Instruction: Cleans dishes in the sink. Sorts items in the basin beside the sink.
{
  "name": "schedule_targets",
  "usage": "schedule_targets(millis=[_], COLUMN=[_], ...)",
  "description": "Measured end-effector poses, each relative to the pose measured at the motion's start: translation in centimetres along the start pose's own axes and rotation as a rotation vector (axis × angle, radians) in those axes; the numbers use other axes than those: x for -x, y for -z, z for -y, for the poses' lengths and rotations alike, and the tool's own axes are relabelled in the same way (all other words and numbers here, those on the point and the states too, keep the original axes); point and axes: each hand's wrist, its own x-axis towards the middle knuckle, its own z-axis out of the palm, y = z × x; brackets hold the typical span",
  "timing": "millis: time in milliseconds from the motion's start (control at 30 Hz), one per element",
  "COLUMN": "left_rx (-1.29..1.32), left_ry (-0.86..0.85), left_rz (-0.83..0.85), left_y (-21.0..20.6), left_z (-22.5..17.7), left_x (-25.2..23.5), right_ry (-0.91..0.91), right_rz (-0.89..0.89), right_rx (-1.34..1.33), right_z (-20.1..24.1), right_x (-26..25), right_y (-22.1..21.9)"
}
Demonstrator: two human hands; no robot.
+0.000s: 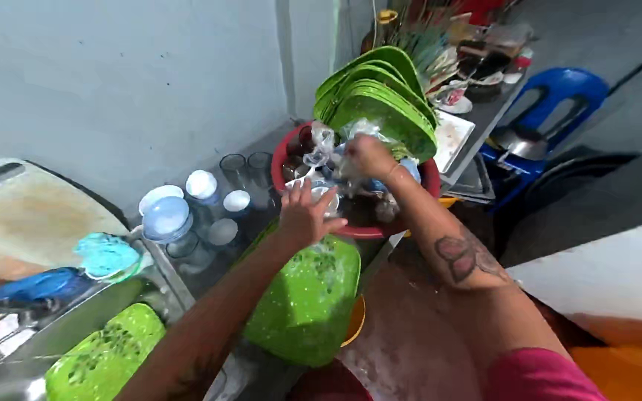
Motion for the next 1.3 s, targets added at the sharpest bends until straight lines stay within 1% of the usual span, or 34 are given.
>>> schedule_targets(millis=[33,67,133,167,233,333,400,433,467,500,533,600,667,700,733,767,800,833,867,900,967,1000,1033,1067,1100,1133,1167,1200,1233,1267,1300], left_rx=[-0.001,-0.016,-0.057,-0.072,-0.048,0.026,0.159,0.210,0.244,0.243,0.214,0.125,0.157,0.226,0.363,0.578,0.836,1.106,1.366,1.559,1.786,1.822,1.815,1.782,1.736,1.650,1.565,1.467,1.378,1.279,1.144], left_ry=[0.045,0.093,0.142,0.130,0.088,0.070,0.120,0.147,0.167,0.161,0.138,0.035,-0.063,-0.047,0.045,0.203,0.355,0.460,0.491,0.489,0.408,0.413,0.460,0.544,0.637,0.734,0.764,0.753,0.709,0.655,0.593], left_rz=[0.035,0.109,0.244,0.265,0.260,0.266,0.260,0.227,0.198,0.208,0.253,0.320,0.295,0.259,0.194,0.103,-0.029,-0.154,-0.236,-0.288,-0.278,-0.262,-0.260,-0.270,-0.310,-0.364,-0.385,-0.387,-0.375,-0.363,-0.333], left_y=[-0.4,-0.5,-0.3,-0.4,-0.4,0.5,1.7,1.9,2.0,2.1,2.0,1.1,0.8,1.0,1.3,1.7,1.9,2.4,2.9,3.4,3.5,3.2,2.8,2.5,2.4,2.5,2.7,3.0,3.1,3.3,3.5], left_z=[0.0,0.0,0.2,0.6,1.8,3.0,2.9,2.9,2.8,2.8,2.6,2.6,2.9,3.1,3.3,3.5,3.6,3.8,3.9,3.6,3.2,3.3,3.8,4.4,5.0,5.4,6.0,6.3,6.3,6.2,5.9], left_x=[-1.0,-1.9,-3.0,-3.3,-3.5,-3.7,-3.8,-4.0,-4.1,-4.1,-3.9,-2.7,-1.8,-1.8,-2.0,-2.3,-2.7,-3.3,-3.7,-4.1,-4.2,-4.1,-3.7,-3.2,-2.7,-2.3,-1.9,-1.6,-1.5,-1.6,-1.8], right_ry=[-0.033,-0.068,-0.140,-0.159,-0.139,-0.142,-0.168,-0.178,-0.169,-0.146,-0.122,-0.080,-0.055,-0.039,-0.014,0.015,0.056,0.110,0.169,0.239,0.379,0.434,0.471,0.469,0.442,0.377,0.266,0.122,0.000,-0.068,-0.094], right_rz=[-0.038,-0.061,-0.025,0.032,0.125,0.133,0.084,0.053,0.011,-0.037,-0.086,-0.202,-0.328,-0.397,-0.455,-0.480,-0.487,-0.474,-0.440,-0.380,-0.187,-0.066,0.064,0.200,0.248,0.210,0.115,0.034,0.005,0.022,0.046], right_rx=[-0.005,0.019,0.101,0.122,0.093,-0.007,-0.121,-0.180,-0.230,-0.272,-0.307,-0.356,-0.390,-0.424,-0.462,-0.498,-0.533,-0.548,-0.541,-0.517,-0.462,-0.441,-0.436,-0.462,-0.524,-0.535,-0.463,-0.317,-0.188,-0.105,-0.087], right_z=[0.0,-0.3,-1.6,-2.2,-3.6,-4.7,-4.9,-4.8,-4.4,-4.0,-3.6,-2.8,-2.0,-1.5,-0.8,0.2,1.4,2.8,4.3,5.7,7.9,8.6,8.9,8.9,8.3,7.4,6.3,5.3,4.2,2.8,1.7], right_x=[-0.7,-1.5,-3.2,-4.0,-4.9,-5.6,-5.2,-4.7,-4.1,-3.4,-2.8,-2.0,-1.6,-1.5,-1.3,-1.0,-0.6,-0.4,-0.1,0.2,0.3,0.0,-0.6,-1.5,-2.7,-3.9,-5.1,-6.2,-7.3,-8.4,-9.2], right_y=[1.1,1.9,2.3,2.2,1.9,2.0,2.8,3.6,4.5,5.5,6.4,7.8,8.6,8.7,8.6,8.1,7.3,5.9,4.1,2.0,-2.0,-3.3,-3.7,-3.3,-3.1,-2.5,-1.8,-1.2,-1.0,-1.3,-1.9])
